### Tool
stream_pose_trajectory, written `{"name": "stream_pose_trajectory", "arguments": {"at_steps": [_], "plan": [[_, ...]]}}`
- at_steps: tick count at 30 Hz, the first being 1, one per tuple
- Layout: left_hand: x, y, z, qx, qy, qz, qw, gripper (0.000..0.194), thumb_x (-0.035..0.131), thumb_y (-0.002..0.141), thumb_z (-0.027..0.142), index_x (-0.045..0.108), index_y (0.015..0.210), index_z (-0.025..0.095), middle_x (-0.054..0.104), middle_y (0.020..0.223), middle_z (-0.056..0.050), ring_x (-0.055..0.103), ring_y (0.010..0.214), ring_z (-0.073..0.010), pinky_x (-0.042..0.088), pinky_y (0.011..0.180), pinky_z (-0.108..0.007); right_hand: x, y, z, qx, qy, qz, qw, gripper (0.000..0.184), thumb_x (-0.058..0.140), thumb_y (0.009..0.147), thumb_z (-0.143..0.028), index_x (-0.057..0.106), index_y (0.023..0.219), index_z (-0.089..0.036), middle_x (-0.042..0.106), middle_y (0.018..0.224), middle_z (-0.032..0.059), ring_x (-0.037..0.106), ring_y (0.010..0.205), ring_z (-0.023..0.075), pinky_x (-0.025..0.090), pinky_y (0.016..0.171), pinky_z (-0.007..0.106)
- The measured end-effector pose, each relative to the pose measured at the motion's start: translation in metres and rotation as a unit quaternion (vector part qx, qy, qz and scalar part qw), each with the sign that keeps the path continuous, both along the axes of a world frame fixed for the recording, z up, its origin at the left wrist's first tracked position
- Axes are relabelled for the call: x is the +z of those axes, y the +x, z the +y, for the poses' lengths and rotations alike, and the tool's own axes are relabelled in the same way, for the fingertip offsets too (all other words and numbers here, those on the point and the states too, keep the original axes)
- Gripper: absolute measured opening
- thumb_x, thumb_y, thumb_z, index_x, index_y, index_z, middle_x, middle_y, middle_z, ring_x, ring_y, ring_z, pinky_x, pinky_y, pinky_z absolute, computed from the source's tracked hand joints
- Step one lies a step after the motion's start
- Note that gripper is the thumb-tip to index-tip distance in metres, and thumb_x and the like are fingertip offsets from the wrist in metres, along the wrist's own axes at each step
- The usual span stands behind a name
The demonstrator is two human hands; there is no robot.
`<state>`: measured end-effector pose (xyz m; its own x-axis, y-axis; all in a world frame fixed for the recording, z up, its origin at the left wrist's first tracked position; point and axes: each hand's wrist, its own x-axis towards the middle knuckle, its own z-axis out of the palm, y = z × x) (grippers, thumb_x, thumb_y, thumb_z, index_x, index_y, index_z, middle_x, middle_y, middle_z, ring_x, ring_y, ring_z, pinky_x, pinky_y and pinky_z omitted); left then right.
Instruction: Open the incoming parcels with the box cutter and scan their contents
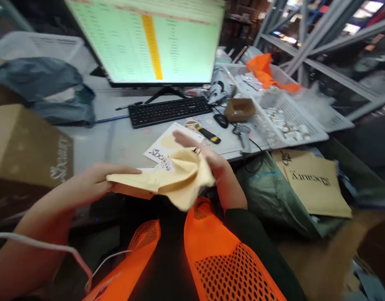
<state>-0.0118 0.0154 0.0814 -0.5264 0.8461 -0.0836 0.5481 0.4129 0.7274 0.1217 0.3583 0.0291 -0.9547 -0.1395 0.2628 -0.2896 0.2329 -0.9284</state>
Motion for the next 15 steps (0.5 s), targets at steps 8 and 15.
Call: {"name": "stream_pose_trajectory", "arguments": {"at_steps": [8,15], "plan": [[-0.011,0.085,0.156,-0.004,0.243,-0.194,0.950,0.026,0.061,0.069,0.031,0.076,0.088,0.022,0.075,0.090,-0.004,0.070,0.082,-0.0255,0.060,0.073,-0.034,-0.012,0.072,-0.039,-0.104,0.071,-0.040,0.991,0.156,0.102,0.055,-0.051,0.008,0.175,-0.016,0.019,0.178,0.0214,0.027,0.164,0.0344,0.025,0.134,0.042],[-0.009,0.089,0.162,-0.252,0.206,-0.138,0.935,0.081,0.075,0.090,0.041,0.044,0.165,0.040,0.055,0.158,-0.005,0.058,0.140,-0.0363,0.048,0.122,-0.052,0.048,0.180,0.028,-0.519,-0.055,-0.013,0.853,0.052,0.096,0.058,-0.021,0.078,0.106,-0.016,0.077,0.120,0.0104,0.071,0.119,0.0297,0.054,0.116,0.046]]}}
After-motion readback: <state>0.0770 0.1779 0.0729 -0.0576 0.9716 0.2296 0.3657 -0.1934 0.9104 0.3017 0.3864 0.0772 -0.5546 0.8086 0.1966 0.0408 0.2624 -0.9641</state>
